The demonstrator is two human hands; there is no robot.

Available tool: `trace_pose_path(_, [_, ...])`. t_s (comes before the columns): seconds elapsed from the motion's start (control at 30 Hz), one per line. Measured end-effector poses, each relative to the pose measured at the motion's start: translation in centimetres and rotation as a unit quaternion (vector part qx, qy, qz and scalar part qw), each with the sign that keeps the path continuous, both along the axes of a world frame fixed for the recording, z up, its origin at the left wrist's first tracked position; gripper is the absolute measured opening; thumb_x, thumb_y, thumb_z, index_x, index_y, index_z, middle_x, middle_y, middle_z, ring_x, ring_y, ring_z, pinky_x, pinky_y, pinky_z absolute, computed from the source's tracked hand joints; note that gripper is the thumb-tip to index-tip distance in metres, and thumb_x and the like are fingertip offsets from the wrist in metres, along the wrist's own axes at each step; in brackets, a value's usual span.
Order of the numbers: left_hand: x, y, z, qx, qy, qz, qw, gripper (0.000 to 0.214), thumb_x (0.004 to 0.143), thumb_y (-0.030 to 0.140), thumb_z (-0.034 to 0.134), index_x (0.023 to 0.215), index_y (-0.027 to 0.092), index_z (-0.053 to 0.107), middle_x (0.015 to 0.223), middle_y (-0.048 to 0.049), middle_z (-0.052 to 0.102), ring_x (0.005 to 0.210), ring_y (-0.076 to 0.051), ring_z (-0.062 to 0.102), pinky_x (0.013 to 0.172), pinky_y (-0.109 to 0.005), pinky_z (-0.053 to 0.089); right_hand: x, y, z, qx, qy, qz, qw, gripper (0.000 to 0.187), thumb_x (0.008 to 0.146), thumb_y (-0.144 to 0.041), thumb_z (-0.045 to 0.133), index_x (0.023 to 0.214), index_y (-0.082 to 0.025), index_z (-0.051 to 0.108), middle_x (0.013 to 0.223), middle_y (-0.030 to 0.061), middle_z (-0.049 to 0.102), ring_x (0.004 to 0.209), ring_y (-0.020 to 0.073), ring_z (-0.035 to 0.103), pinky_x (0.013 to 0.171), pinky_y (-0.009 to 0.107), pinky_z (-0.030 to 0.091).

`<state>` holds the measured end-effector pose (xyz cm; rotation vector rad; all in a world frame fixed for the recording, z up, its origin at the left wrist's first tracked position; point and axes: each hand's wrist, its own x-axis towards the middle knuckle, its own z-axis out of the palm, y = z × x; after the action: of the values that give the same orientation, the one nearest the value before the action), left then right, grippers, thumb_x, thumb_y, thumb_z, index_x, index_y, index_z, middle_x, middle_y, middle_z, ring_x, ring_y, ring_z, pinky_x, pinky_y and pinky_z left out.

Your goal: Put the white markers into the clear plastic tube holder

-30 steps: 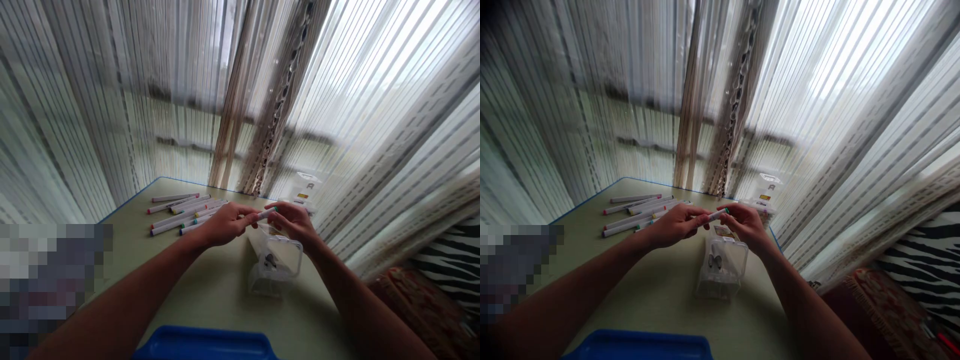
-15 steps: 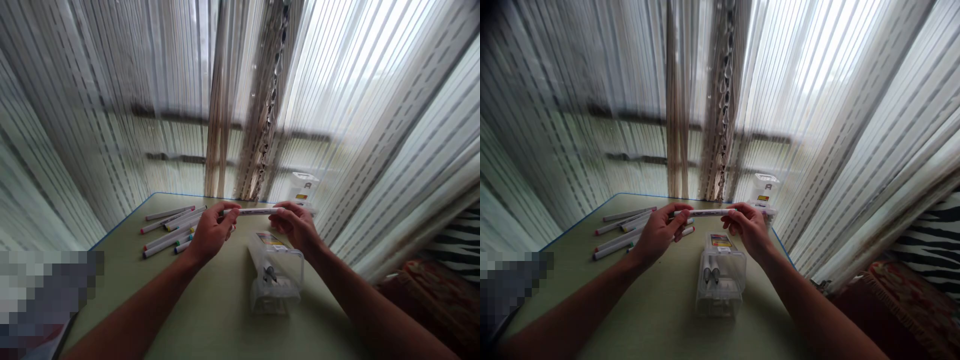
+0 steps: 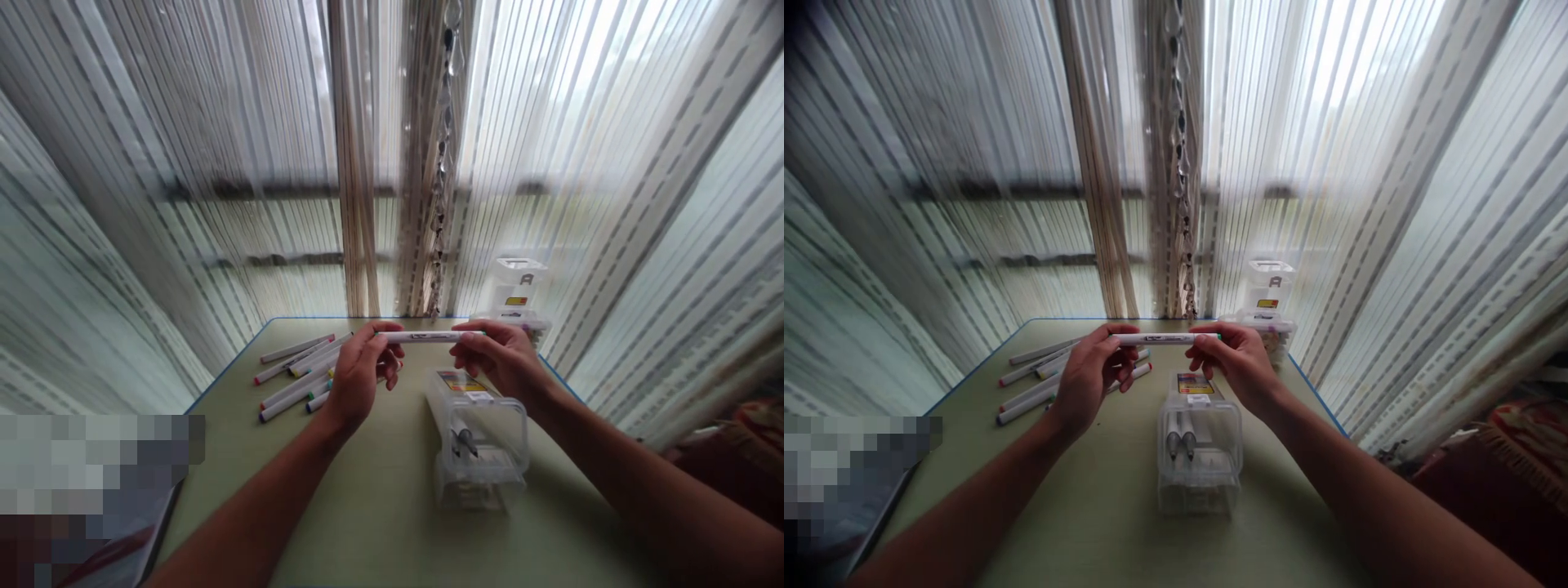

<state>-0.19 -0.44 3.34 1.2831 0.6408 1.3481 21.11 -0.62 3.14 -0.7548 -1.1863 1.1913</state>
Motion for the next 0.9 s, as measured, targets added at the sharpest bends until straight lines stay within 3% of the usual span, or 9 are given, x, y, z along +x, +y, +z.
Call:
trace_pose_path(0.37, [-0.15,0.25,-0.01,0.033,0.102,0.037,0.994,0.027,0.083,0.033,0.068,0.098,0.011,0.063,0.063,0.0023,0.057,0.043,-0.006,0.045,0.041,-0.020,0.037,0.08,0.19,-0.35,0.018,-0.010,0.000,1.000,0.026,0.067,-0.027,0.087,0.087,-0.015,0.076,0.066,0.0056,0.074,0.052,0.0145,0.068,0.042,0.019,0.047])
trace_pose_path(0.9, [-0.19,0.43,0.06,0.039,0.117,0.039,0.992,0.025,0.082,0.035,0.069,0.092,0.012,0.065,0.062,0.0019,0.059,0.042,-0.006,0.045,0.040,-0.019,0.037,0.15,0.18,-0.60,0.032,-0.037,-0.014,0.999,0.021,0.074,-0.031,0.082,0.085,-0.015,0.074,0.064,0.0037,0.072,0.049,0.0119,0.064,0.042,0.020,0.044])
